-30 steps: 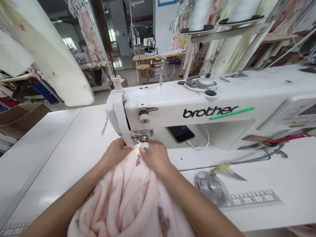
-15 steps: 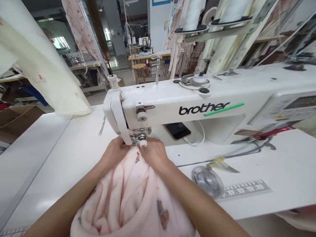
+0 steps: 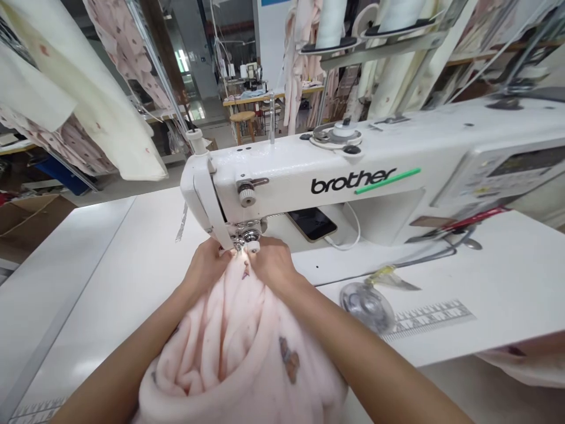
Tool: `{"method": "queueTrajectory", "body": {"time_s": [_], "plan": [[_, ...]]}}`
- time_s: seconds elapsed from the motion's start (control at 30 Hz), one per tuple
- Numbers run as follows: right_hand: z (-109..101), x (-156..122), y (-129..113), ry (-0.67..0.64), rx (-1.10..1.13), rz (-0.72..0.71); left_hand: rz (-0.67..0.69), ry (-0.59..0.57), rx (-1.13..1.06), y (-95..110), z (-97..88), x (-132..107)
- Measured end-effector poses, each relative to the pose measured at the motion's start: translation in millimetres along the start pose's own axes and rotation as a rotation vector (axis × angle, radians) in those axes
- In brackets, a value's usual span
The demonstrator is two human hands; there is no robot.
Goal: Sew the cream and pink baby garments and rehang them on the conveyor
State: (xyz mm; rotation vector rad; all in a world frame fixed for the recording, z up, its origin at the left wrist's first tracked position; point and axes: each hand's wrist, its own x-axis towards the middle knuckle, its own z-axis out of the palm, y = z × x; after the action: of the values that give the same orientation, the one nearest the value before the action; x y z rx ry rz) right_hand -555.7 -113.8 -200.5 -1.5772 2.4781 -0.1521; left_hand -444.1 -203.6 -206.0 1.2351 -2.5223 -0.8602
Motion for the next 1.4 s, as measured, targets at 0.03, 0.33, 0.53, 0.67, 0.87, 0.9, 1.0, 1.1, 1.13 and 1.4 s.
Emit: {"method": "queueTrajectory", "body": {"time_s": [0.03,0.33,0.53,0.67,0.87,0.9,1.0,1.1,1.13,1.4], "plan": [[0.9,0.4,0.0,0.002,-0.003,0.004,0.0,0.004,0.003,0.0,0.3,0.2],[10.4,2.2,-1.1,0.055,-0.013,0.019,0.005,0.039,0.019,0.4,2.3,1.2],[11.8,2.2,-1.6,0.067,-0.002,0.014,0.015,0.037,-0.004,0.7,1.8,0.8],[14.9,5.3,-2.1,0.08,0.024,0.013,0.034,0.03,-0.03,0.3,-0.5,1.3],[13.2,-0.6,5.1,0.098,0.141,-0.02,0.088,-0.035,-0.082,-5.1,-6.0,3.4],[12.1,-3.2,7.9,0.097,0.176,-0.04,0.088,-0.034,-0.084,-5.8,-6.1,3.7],[9.7,-10.0,15.7,0.098,0.277,-0.07,0.088,-0.025,-0.102,-6.9,-5.3,4.0],[8.9,-11.8,19.6,0.113,0.336,-0.058,0.084,-0.018,-0.121,-6.6,-4.1,3.4],[8.9,-11.3,20.0,0.117,0.346,-0.054,0.081,-0.016,-0.125,-6.5,-3.9,3.2],[8.3,-9.5,19.7,0.136,0.398,-0.031,0.068,-0.029,-0.159,-5.9,-4.3,2.5]]}}
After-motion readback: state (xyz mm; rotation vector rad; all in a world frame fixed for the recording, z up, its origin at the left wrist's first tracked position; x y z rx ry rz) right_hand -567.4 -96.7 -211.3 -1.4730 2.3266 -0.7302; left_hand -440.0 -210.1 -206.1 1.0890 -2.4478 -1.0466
